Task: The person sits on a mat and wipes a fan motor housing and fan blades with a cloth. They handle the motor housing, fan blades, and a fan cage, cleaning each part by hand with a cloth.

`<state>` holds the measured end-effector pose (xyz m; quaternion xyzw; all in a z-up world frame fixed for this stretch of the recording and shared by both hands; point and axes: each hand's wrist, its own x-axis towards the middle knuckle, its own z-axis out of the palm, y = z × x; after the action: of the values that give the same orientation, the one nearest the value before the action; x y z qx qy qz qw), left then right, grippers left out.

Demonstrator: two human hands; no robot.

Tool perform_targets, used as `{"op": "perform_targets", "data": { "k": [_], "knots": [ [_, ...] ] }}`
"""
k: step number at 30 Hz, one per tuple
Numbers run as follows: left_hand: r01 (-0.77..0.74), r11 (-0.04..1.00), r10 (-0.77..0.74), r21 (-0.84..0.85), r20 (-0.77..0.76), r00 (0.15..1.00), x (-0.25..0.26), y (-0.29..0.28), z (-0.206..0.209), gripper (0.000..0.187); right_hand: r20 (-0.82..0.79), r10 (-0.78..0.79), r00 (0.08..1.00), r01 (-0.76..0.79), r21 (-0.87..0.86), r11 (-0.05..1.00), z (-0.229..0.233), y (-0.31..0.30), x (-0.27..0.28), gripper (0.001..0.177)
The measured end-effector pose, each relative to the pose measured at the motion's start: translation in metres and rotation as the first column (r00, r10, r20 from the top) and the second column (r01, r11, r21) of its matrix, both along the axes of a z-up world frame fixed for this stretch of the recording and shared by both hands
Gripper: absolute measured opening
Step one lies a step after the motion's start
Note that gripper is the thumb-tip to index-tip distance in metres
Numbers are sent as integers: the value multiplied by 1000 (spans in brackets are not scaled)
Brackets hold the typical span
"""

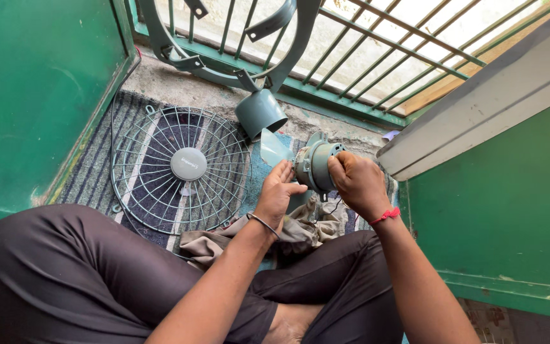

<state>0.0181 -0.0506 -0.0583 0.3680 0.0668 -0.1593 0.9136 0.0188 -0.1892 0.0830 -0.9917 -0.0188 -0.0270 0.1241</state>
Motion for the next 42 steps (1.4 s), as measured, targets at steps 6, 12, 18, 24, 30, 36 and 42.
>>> {"op": "perform_targets", "data": {
  "k": [6, 12, 18, 24, 30, 36, 42],
  "knots": [
    [-80, 997, 79, -23, -43, 996, -5, -7, -1, 93, 149, -27, 988, 25, 10, 1000, -2, 11, -2, 40],
    [-48, 999, 47, -16, -47, 998, -3, -1, 4, 89, -25, -31, 999, 29, -59, 998, 15, 12, -10, 29],
    [-38, 999, 36, -23, -66, 997, -4, 2, 8, 87, 127, 164, 978, -126, -266, 956, 5, 6, -8, 23],
    [-102, 994, 98, -29, -111, 989, -10, -4, 10, 86, 296, 203, 933, -104, -319, 942, -13, 4, -12, 29],
    [-94, 996, 94, 6, -53, 994, -11, -6, 7, 81, 312, 117, 943, -51, -214, 976, -14, -1, -14, 29],
    [-70, 997, 73, 41, -54, 996, -11, -8, 7, 81, 168, 83, 982, -53, -175, 983, -6, -5, -15, 25],
    [-34, 997, 37, 72, -52, 998, -12, -8, 13, 88, 107, 46, 993, -34, -110, 993, 3, -1, -14, 20]
  ]
}}
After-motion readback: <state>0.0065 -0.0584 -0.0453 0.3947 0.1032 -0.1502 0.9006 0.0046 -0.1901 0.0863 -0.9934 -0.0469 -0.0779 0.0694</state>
